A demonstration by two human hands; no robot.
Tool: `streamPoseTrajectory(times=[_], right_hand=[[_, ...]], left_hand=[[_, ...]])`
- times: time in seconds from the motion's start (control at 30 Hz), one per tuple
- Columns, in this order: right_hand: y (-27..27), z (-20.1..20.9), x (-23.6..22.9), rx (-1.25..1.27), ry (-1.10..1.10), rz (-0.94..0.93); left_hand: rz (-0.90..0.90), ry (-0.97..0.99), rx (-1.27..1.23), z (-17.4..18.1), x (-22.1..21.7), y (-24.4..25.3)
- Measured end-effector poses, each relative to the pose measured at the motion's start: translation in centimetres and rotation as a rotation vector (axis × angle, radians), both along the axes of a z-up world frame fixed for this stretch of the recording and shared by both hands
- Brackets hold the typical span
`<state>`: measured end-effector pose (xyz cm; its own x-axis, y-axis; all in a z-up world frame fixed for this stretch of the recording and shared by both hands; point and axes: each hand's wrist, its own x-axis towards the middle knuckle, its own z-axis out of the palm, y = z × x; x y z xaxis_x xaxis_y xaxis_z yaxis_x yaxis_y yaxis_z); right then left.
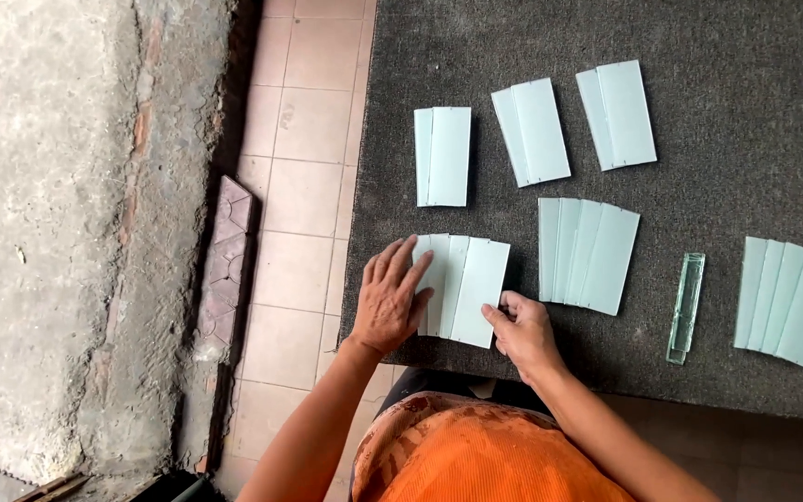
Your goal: The person arranges multiple small rectangular glass pieces on a padded work surface, then uses a caulking gun to apply adhesive along the edges of the pieces. The person presses the pieces together to form small stacks and continues to apply adhesive and assemble the glass components.
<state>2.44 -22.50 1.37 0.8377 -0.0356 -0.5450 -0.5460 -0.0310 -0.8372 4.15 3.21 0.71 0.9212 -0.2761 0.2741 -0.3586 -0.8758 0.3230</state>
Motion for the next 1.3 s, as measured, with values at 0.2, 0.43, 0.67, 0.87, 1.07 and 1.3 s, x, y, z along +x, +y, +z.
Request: streamPoseTrajectory(times=[0.2,0.43,0.67,0.87,1.07,1.3], right_hand=[[-0.1,0.9,0.3,-0.028,-0.034,0.034],[-0.1,1.3,0.2,-0.038,-0.059,0.044],[0.0,1.2,0.2,-0.07,-0.082,0.075],[0.0,0.9,0.2,-0.127,-0.116,0.122],[-0.1,2.3,0.4,-0.214,-0.062,0.172],[0.0,2.2,0.5,-0.228,-0.054,0.167]], left_hand=[[-0.247,0.008,0.021,-0.6,1.0,0.2],[-0.284,0.038,0.028,-1.6,1.3,1.2],[-0.278,0.031,0.003,-1.6,1.5,1.2],[-0.289,0.031,-0.007,-1.1,1.6,1.3],[-0.295,0.031,0.002,-1.3,1.6,1.3],[-0.288,0.021,0.023,-1.1,1.7,1.3]])
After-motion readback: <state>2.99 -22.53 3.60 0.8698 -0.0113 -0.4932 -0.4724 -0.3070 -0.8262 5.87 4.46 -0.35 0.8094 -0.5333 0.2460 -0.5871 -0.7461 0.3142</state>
